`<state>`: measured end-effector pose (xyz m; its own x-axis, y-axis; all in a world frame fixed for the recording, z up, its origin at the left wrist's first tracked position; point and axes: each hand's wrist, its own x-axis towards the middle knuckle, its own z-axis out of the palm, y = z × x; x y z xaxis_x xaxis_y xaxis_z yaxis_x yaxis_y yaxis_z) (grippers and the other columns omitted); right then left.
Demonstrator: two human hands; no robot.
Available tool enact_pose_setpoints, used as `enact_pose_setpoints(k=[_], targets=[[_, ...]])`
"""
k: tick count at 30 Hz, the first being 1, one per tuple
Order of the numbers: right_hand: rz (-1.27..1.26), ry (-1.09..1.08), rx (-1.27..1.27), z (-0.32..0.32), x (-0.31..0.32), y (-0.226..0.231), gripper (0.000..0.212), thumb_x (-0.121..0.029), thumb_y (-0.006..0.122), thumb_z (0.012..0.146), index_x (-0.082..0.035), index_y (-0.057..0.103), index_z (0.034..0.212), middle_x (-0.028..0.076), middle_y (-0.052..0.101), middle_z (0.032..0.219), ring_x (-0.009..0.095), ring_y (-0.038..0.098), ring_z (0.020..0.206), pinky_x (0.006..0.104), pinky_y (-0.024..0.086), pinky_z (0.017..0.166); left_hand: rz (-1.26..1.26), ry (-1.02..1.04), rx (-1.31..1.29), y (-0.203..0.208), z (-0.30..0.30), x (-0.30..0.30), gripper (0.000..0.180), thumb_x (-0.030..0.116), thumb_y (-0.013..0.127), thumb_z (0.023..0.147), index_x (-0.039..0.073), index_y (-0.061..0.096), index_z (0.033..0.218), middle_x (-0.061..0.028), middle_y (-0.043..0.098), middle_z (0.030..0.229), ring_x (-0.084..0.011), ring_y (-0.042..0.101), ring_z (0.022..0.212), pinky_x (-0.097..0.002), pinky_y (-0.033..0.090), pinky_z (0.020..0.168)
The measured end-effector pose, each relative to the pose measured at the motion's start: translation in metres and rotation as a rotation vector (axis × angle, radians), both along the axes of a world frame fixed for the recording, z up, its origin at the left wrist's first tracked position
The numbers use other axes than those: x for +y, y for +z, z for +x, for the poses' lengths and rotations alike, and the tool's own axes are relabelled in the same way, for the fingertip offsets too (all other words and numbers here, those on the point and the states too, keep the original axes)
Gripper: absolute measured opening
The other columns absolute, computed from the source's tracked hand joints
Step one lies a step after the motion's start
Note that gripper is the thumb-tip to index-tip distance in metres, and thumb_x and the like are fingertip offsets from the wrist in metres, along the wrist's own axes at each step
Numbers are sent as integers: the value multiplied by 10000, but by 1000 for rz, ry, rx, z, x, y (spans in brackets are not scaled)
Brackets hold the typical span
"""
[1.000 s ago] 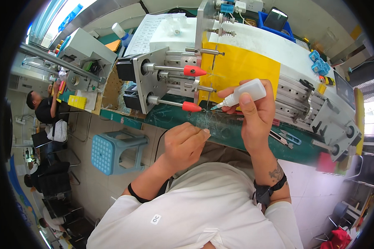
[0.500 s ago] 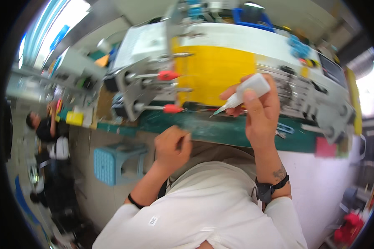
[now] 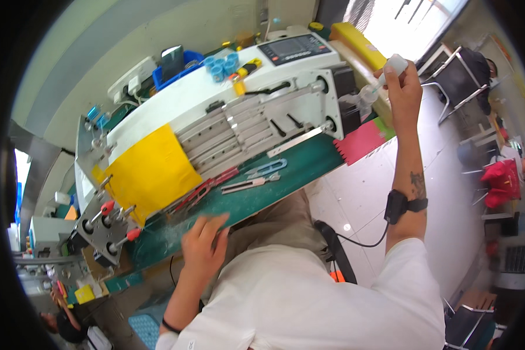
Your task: The person assembles small mechanical or electrical components using wires, glue from a bottle, and an assembly machine.
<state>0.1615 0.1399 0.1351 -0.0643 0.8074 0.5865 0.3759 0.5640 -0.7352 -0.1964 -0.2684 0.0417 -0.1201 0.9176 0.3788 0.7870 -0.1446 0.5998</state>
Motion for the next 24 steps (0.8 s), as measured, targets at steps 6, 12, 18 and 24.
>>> enact_pose_setpoints(k=[6,12,18,24], targets=[[461,-318,-174,-22,-72,-4,312,-137,743,1066,-39,740,1363,76,740,1240,196,631,1022,368,533,932,-47,103,200,-23,13,83,221,151,839,986,90,774,1188,-92,676,1083,-325,753,901,-453,614,724],[439,544,-286,-104,-199,-49,263,44,723,888,-21,767,1139,125,719,895,359,662,736,452,540,684,-3,78,343,-24,8,80,228,192,889,912,95,746,1061,-89,643,1022,-303,737,867,-440,613,704],[261,641,-857,-154,-248,-57,354,-49,843,824,-23,771,1169,130,668,1003,355,628,887,467,536,753,27,93,131,49,24,25,288,215,922,840,82,750,1029,-88,627,975,-299,720,827,-434,588,661],[60,1032,-298,-218,-246,3,173,-88,829,971,-16,782,1122,117,711,947,313,674,823,432,530,728,486,370,74,90,-53,-44,311,215,925,934,33,839,1171,-62,650,908,-220,585,737,-387,487,627]])
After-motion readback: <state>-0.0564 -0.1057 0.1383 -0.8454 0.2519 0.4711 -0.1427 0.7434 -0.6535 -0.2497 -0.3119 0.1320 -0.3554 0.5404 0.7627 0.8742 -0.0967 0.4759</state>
